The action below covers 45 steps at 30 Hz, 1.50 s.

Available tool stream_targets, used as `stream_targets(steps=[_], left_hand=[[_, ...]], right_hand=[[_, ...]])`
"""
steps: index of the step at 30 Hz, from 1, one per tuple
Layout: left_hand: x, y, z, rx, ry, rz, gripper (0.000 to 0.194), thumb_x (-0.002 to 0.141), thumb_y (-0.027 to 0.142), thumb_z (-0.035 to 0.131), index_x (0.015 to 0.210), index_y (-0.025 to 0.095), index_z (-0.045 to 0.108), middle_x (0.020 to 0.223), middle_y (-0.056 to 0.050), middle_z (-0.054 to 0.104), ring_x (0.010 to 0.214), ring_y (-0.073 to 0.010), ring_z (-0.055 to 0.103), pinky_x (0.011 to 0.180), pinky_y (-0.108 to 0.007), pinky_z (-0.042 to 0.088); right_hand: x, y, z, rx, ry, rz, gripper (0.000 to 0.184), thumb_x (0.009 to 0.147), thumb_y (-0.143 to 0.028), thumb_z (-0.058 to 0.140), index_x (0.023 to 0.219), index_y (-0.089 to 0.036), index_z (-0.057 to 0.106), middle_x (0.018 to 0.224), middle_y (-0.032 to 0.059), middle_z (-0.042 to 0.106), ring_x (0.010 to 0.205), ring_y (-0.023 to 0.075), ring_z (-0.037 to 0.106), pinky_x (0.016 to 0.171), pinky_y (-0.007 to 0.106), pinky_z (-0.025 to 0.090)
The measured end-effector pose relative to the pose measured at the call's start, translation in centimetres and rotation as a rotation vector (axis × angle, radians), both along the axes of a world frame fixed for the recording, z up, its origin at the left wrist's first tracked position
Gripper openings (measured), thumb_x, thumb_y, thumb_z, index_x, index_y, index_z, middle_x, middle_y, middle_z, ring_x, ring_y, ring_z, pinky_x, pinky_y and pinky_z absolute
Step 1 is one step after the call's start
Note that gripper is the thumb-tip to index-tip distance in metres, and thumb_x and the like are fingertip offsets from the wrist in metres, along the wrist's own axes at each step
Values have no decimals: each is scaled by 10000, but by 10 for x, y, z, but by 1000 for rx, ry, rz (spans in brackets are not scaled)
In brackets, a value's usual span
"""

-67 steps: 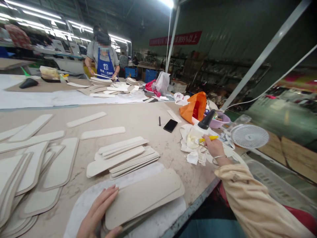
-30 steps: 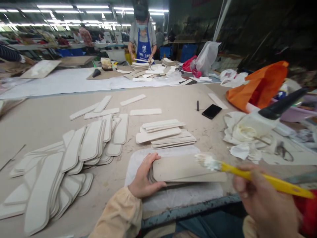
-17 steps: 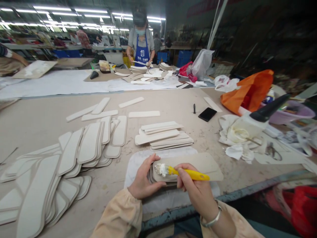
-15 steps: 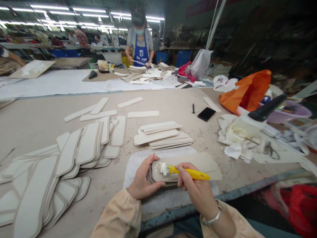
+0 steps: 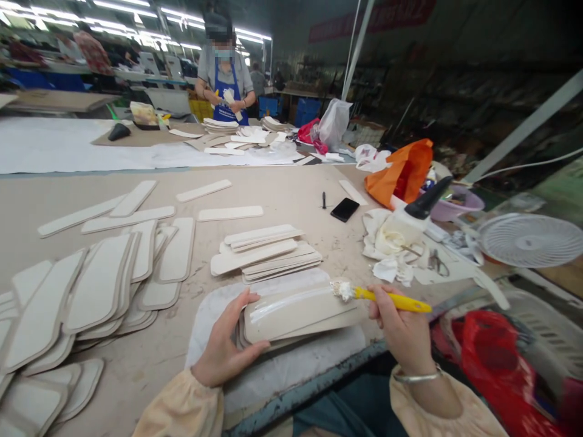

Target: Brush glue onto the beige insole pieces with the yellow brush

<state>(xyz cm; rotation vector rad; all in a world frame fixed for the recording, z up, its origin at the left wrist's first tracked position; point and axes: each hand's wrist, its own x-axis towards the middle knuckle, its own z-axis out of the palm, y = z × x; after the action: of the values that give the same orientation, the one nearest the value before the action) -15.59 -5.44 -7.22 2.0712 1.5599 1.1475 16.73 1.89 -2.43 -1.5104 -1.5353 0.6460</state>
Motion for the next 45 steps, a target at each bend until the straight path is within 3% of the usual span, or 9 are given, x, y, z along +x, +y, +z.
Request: stream_targets(steps=[3, 6, 11, 17, 21, 27, 37, 41, 45], left_hand=[[0, 0, 1, -9, 17, 3, 834, 758, 388, 702, 1441, 214, 255, 1258, -128, 566, 1184, -287, 542, 1041, -476, 421], [0, 1, 2, 5, 24, -1, 856, 745, 418, 713, 1441, 218, 258, 1251, -128, 573, 1173, -293, 551, 1041, -489, 417], [0, 2, 1, 39, -23, -25, 937, 711, 472, 740, 1460, 230, 233, 1254, -132, 577, 1173, -292, 555, 1033, -491, 421], [-1, 2, -3, 39, -59, -42, 988, 686, 494, 754, 1473, 229, 220, 1263, -135, 577, 1162, -286, 564, 1020, -477, 430], [-1, 2, -1, 39, -59, -46, 977, 693, 473, 757, 1472, 222, 224, 1257, -132, 577, 1158, -281, 563, 1024, -469, 427], [-1, 2, 3, 34, -2, -35, 924, 715, 454, 740, 1463, 228, 247, 1245, -123, 588, 1158, -286, 563, 1019, -455, 439], [-2, 3, 2, 32, 46, -10, 857, 729, 421, 732, 1440, 226, 296, 1233, -117, 603, 1141, -289, 577, 994, -443, 465], [-3, 4, 1, 40, 60, -2, 839, 732, 425, 725, 1431, 222, 309, 1235, -119, 602, 1133, -288, 581, 995, -443, 463], [-3, 4, 0, 65, 74, -8, 827, 742, 419, 713, 1436, 225, 306, 1231, -119, 604, 1128, -290, 587, 980, -438, 476]], right_hand=[[6, -6, 6, 37, -24, -58, 350, 917, -473, 469, 810, -166, 598, 557, -12, 530, 482, 117, 476, 496, 249, 395], [-11, -19, 14, 8, 141, -35, 329, 908, -469, 498, 889, -159, 605, 558, -17, 523, 469, 112, 455, 471, 242, 382], [-72, -41, 20, -213, 439, 213, 353, 902, -496, 498, 918, -156, 588, 516, -28, 518, 434, 101, 431, 418, 217, 357], [-113, -48, 15, -321, 464, 409, 392, 917, -514, 462, 871, -148, 592, 487, -34, 503, 437, 94, 429, 454, 218, 369], [-100, -44, 12, -303, 357, 412, 384, 921, -517, 446, 871, -161, 580, 497, -32, 514, 443, 108, 456, 439, 228, 350], [-54, -28, 13, -193, 177, 266, 361, 924, -493, 449, 843, -172, 595, 485, -35, 513, 417, 116, 452, 429, 249, 340], [15, -6, 12, -20, -76, 42, 367, 934, -448, 443, 709, -187, 567, 503, -27, 524, 500, 134, 521, 602, 274, 427], [21, -9, 15, 38, -82, -26, 390, 925, -447, 462, 649, -185, 548, 523, -18, 517, 498, 122, 496, 574, 266, 404], [-3, -19, 18, -23, 173, 9, 330, 917, -469, 476, 844, -169, 594, 520, -33, 502, 443, 113, 442, 440, 245, 331]])
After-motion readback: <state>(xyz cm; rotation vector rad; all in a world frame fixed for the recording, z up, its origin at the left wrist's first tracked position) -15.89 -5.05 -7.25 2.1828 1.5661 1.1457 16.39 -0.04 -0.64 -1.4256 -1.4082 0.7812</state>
